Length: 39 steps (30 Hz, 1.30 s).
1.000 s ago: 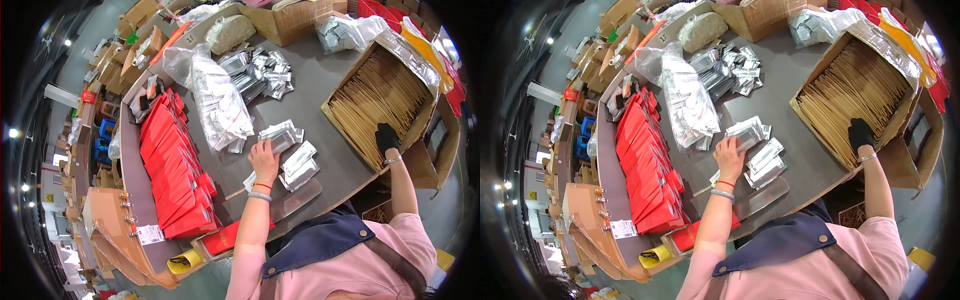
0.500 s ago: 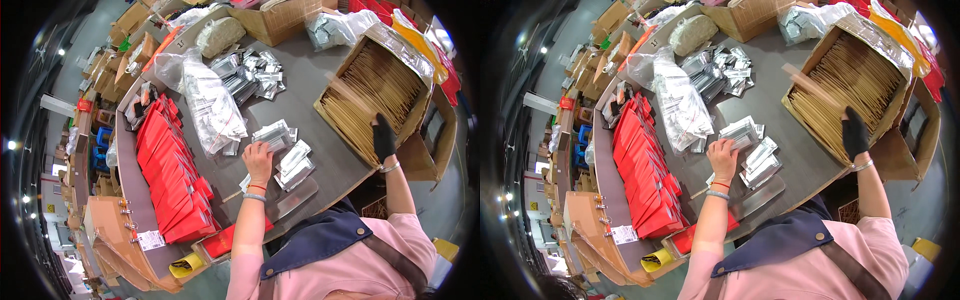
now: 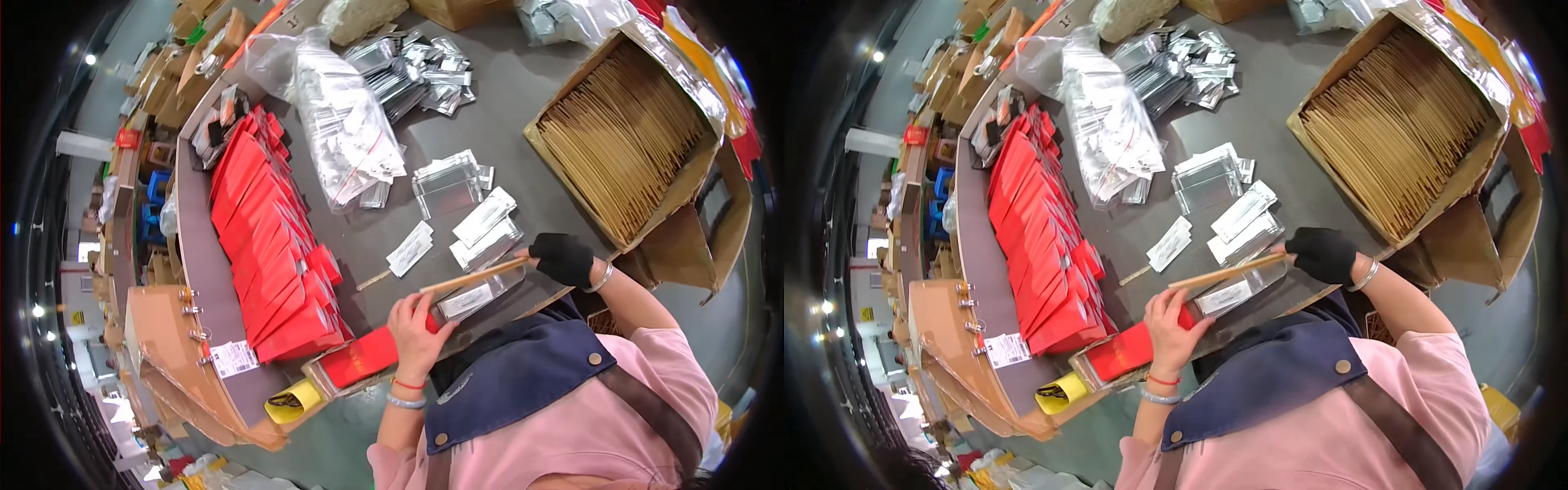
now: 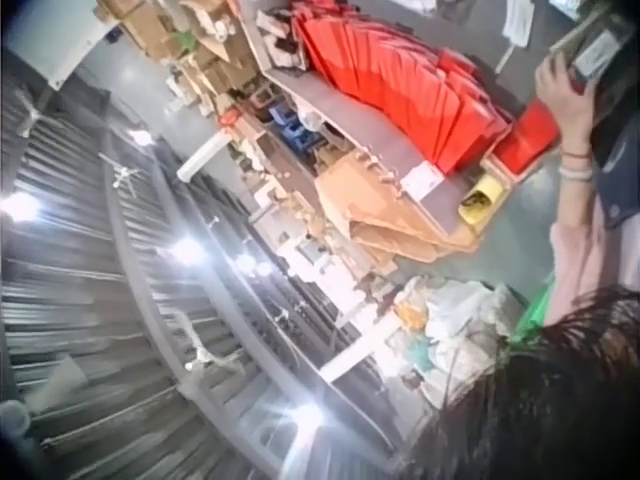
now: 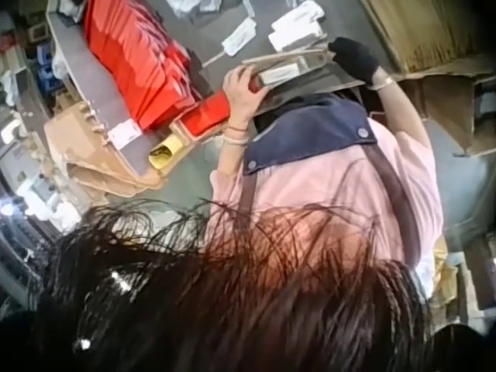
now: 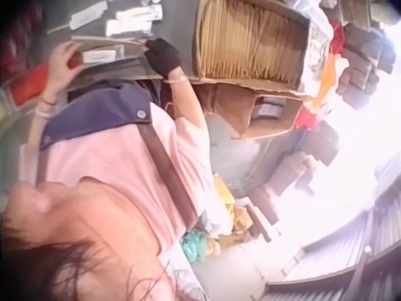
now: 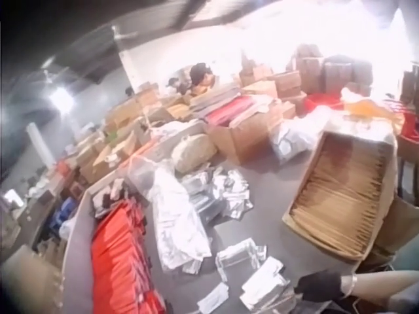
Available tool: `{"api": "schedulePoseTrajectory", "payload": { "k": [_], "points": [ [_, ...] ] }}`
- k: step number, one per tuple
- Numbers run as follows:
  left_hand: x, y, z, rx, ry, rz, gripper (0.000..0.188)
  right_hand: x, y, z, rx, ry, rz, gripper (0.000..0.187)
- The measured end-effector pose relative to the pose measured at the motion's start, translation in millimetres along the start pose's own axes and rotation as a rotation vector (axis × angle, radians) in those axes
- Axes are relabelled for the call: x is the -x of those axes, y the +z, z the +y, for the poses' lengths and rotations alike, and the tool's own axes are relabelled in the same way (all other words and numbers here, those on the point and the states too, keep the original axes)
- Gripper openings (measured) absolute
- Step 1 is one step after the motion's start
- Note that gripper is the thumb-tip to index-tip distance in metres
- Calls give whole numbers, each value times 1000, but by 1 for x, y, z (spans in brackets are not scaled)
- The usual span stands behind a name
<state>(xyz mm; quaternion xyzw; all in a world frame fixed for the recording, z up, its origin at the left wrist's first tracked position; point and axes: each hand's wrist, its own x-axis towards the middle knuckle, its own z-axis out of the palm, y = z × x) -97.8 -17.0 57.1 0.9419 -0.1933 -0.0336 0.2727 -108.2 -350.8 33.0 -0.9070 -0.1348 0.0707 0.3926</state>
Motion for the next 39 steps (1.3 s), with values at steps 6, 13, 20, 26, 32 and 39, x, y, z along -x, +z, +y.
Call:
{"api": "schedulePoseTrajectory", "payload": {
  "k": [6,13,20,26,32,39],
  "points": [
    [16,14,-12,-19,48,-20,71,-23,41,-15,285,-106,-92,21],
    [5,27,0,-79,99,-44,75,-12,67,4,-5,104,243,19],
    [-20,12,11,-108,246,-150,61,-41,70,-60,25,-93,8,50],
    [-38,-38,14,-217,334,-326,28,-45,42,-73,449,-177,-62,57],
    [-15,-124,-57,-396,27,83,70,-19,21,-38,411,-34,194,63],
    [13,-100,-139,-207,-767,68,138,-12,52,-36,424,-64,281,75]
  ]
}}
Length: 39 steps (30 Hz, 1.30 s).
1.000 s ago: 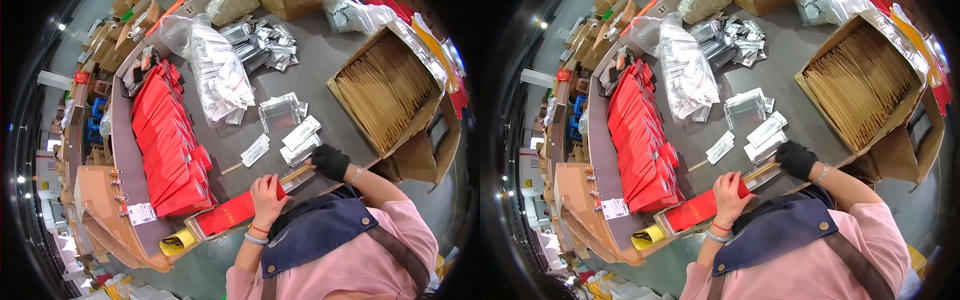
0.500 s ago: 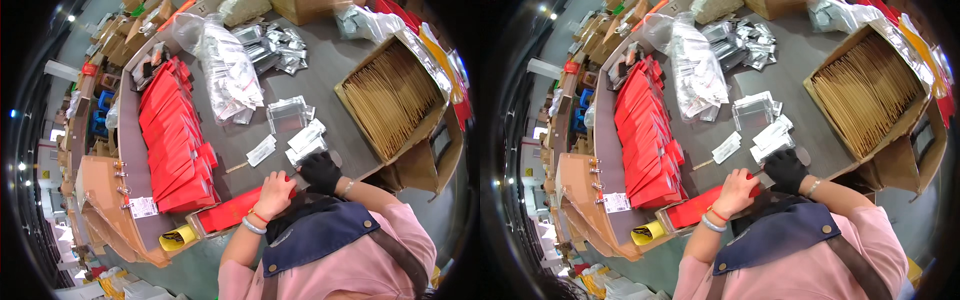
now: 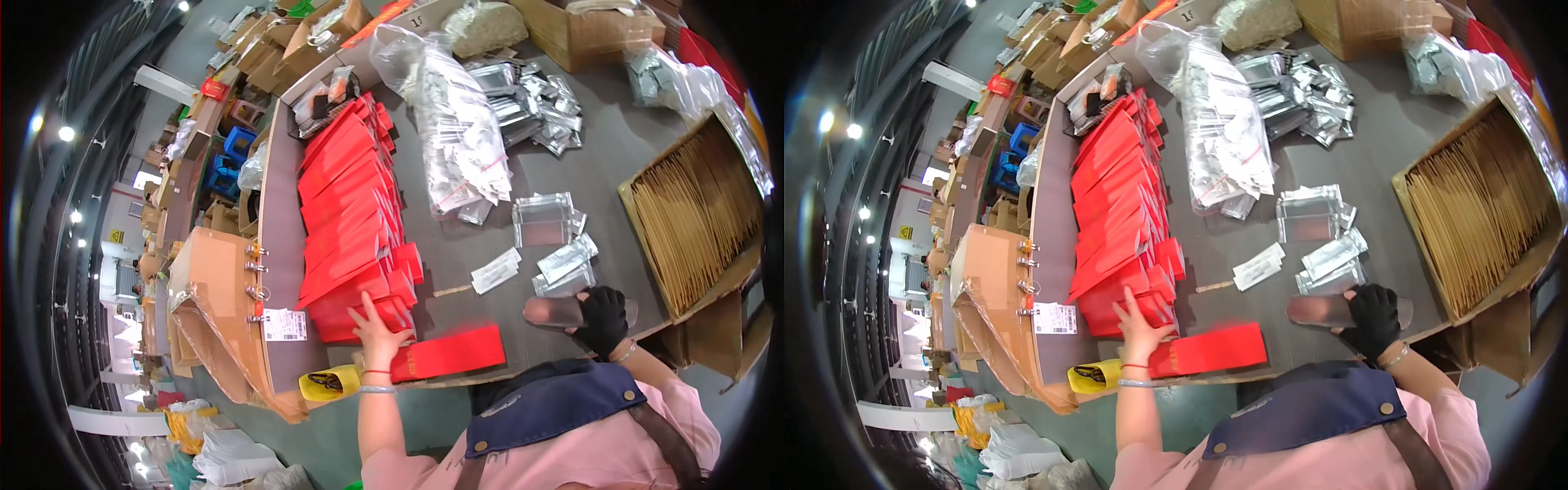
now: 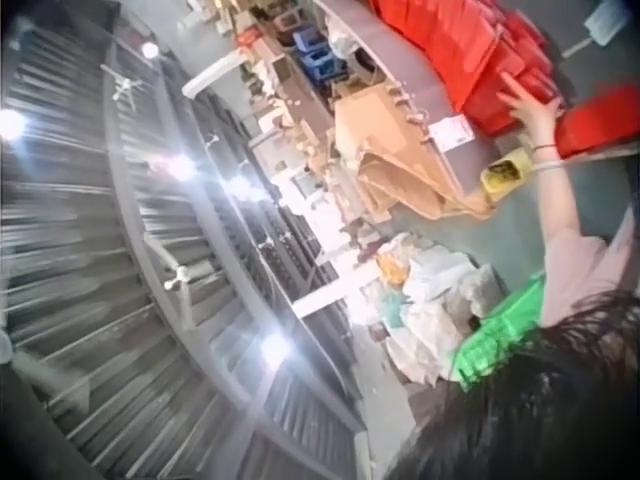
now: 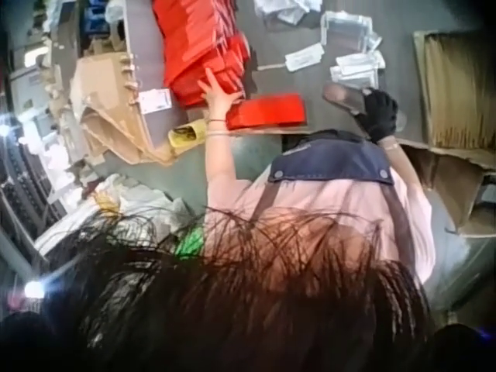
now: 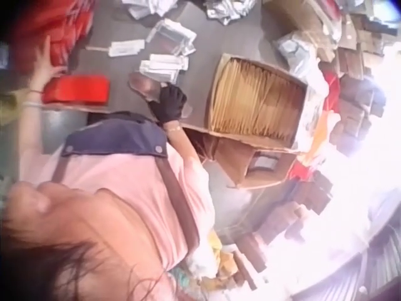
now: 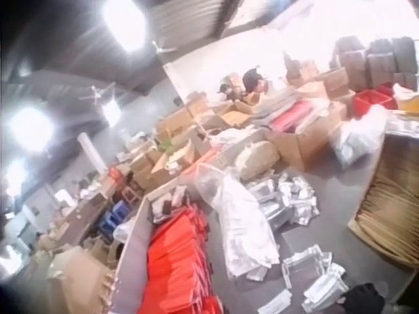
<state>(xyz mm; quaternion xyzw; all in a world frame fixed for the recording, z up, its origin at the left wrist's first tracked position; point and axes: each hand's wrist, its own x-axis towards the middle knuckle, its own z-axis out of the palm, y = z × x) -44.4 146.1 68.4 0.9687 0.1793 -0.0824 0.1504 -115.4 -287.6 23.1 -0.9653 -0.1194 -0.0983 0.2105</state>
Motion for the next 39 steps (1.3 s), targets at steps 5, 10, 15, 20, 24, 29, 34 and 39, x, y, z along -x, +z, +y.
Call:
{"api": "schedulePoseTrajectory", "payload": {
  "k": [5,10,15,20,24,29,34,39],
  "points": [
    [-61,20,13,-58,23,79,144,-4,4,-3,-26,-8,21,74],
    [-161,23,56,44,-14,169,143,-2,5,-3,6,-45,70,71],
    [-231,19,63,74,55,268,140,3,2,-9,4,-59,65,71],
    [-205,-4,78,-32,-8,137,135,4,0,-6,16,-6,5,72],
    [-127,-2,64,7,213,250,114,-5,0,0,25,56,-88,72],
    [0,33,63,400,397,-7,50,-20,-28,0,-125,27,-55,63],
    [87,74,87,294,498,143,50,-33,-41,-12,-50,-59,-186,60],
    [110,106,89,171,308,78,83,-32,-33,-23,-58,-130,-271,63]
  ]
}}
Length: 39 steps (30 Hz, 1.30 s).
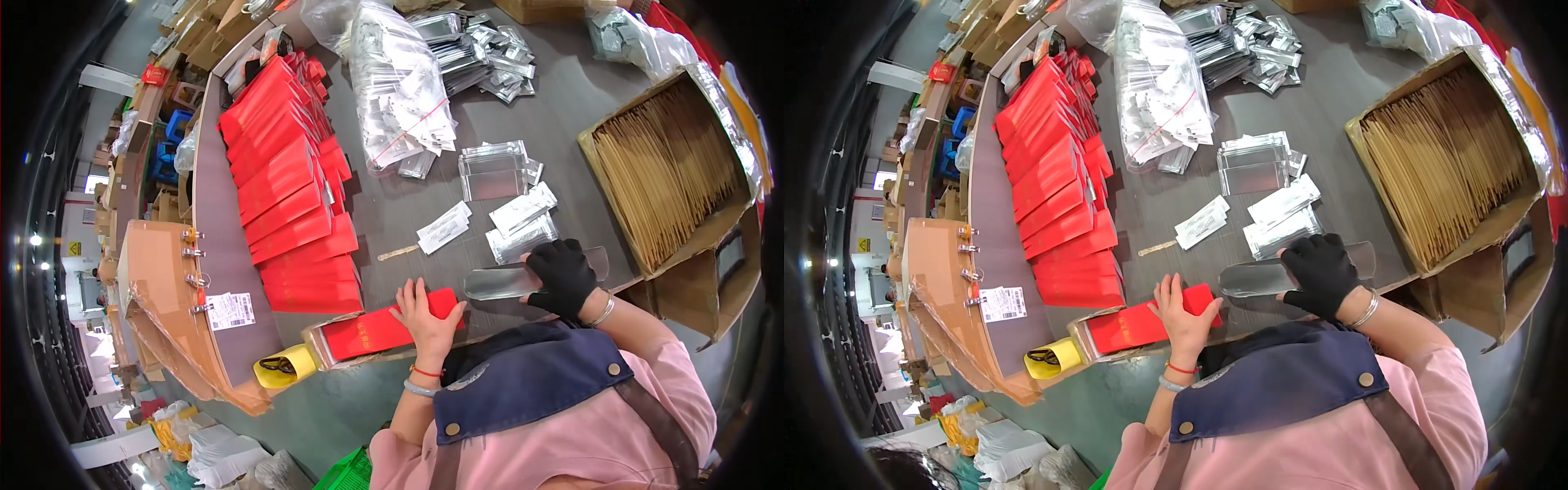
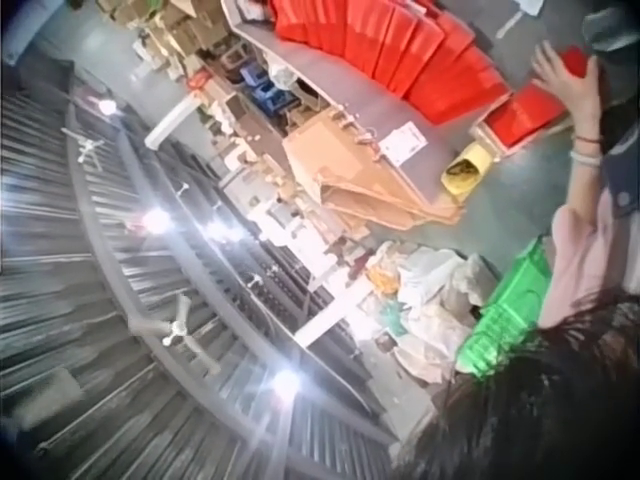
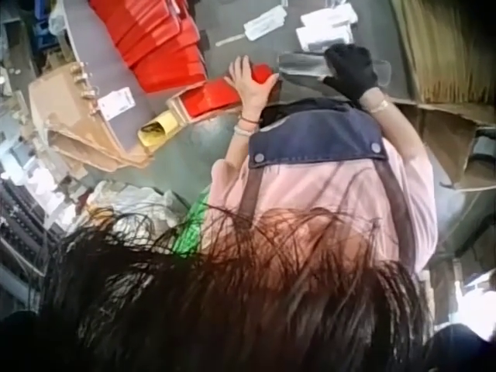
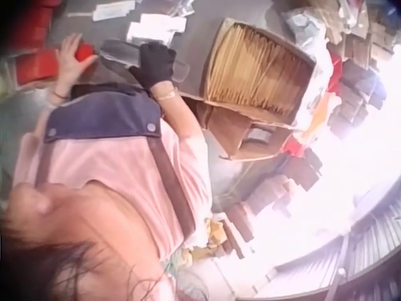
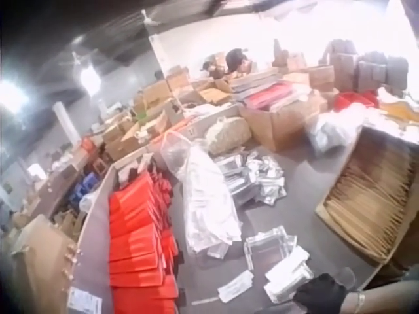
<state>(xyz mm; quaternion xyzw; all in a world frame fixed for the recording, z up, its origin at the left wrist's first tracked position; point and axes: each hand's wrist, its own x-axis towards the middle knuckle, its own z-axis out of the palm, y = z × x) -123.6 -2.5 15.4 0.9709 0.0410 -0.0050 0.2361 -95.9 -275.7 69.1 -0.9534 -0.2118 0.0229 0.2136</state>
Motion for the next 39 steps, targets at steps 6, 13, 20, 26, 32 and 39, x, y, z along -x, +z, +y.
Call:
{"api": "schedulePoseTrajectory", "payload": {
  "k": [6,13,20,26,32,39],
  "points": [
    [-1,-7,-5,183,-34,-44,89,-1,8,-3,4,-79,-117,64],
    [-19,-9,0,137,13,-133,80,-34,59,-44,-48,-184,-160,60],
    [-109,11,3,-57,308,113,31,-3,-2,41,-11,67,503,46],
    [-119,22,40,226,323,-78,16,114,-44,203,68,820,702,34],
    [-122,71,108,128,441,-63,34,115,-39,226,103,908,379,23],
    [-140,62,129,9,317,-424,45,117,-35,231,152,1006,464,28]
  ]
}}
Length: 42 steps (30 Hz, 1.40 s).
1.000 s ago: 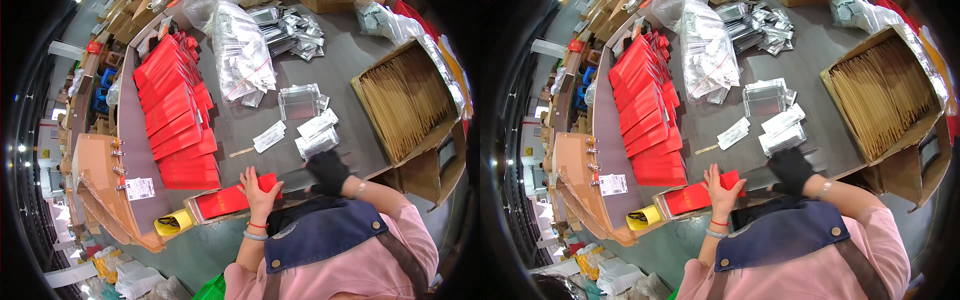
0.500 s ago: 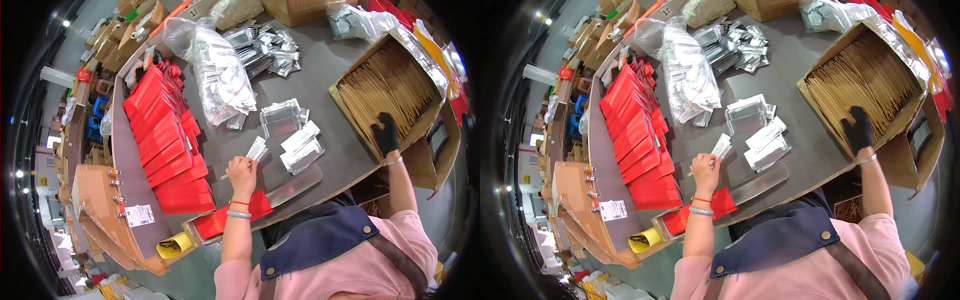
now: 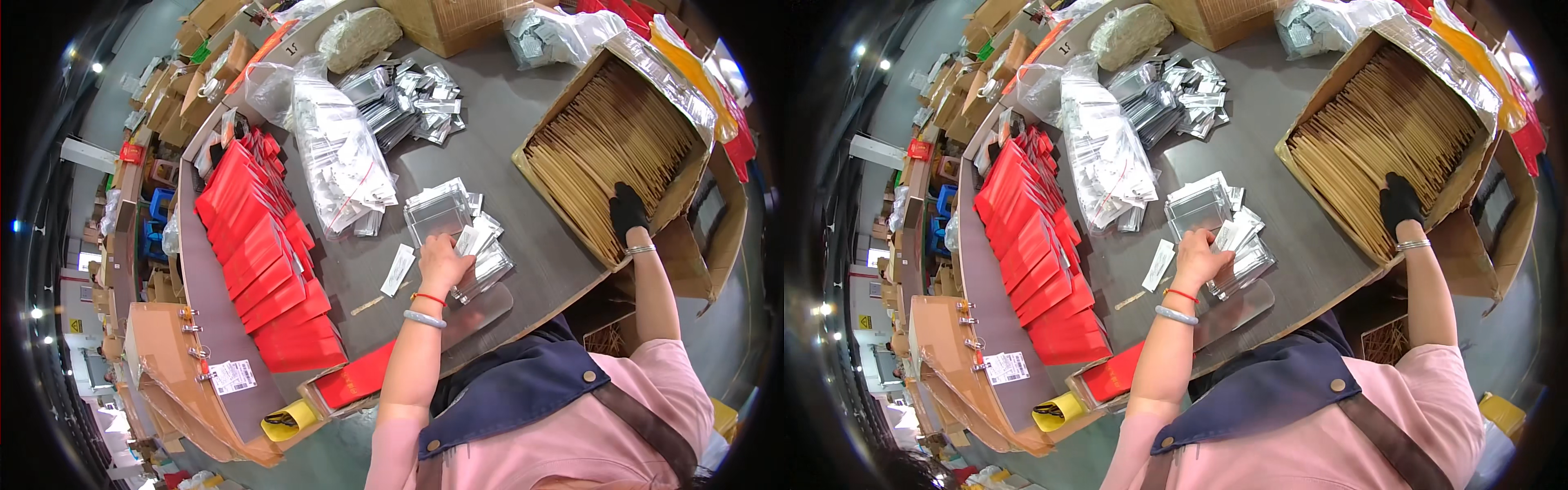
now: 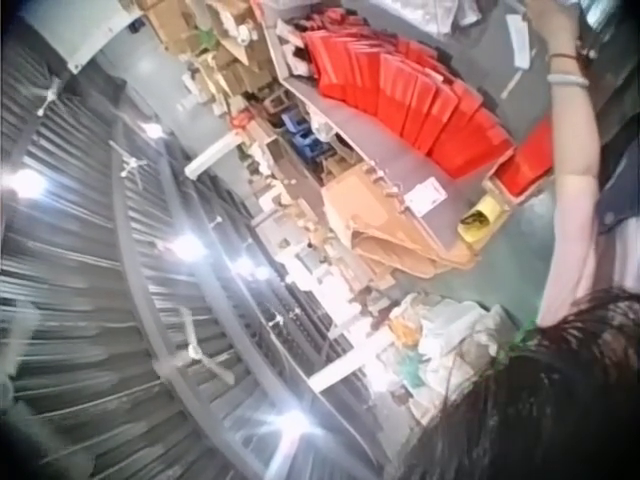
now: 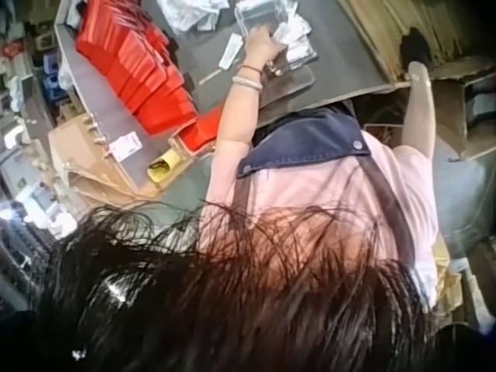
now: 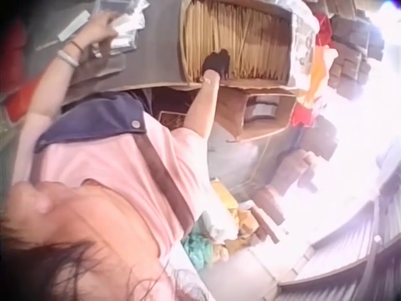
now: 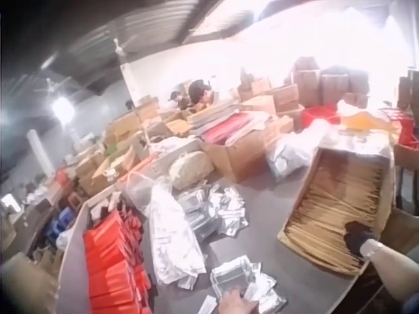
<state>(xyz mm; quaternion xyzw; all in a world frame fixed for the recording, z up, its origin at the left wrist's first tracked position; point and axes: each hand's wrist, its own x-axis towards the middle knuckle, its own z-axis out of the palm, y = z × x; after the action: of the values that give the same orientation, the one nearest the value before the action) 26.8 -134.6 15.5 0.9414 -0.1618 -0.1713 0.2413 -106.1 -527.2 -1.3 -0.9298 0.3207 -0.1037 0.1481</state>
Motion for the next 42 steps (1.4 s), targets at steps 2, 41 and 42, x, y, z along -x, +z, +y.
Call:
{"api": "schedulePoseTrajectory", "payload": {
  "k": [2,41,42],
  "points": [
    [4,-1,1,-29,50,106,39,0,-11,-12,-40,85,52,31],
    [144,-68,-37,-274,443,-97,31,151,-5,-220,20,-1062,-541,57],
    [146,-92,-44,-287,460,-67,22,145,-10,-218,-74,-1007,-549,58]
  ]
}}
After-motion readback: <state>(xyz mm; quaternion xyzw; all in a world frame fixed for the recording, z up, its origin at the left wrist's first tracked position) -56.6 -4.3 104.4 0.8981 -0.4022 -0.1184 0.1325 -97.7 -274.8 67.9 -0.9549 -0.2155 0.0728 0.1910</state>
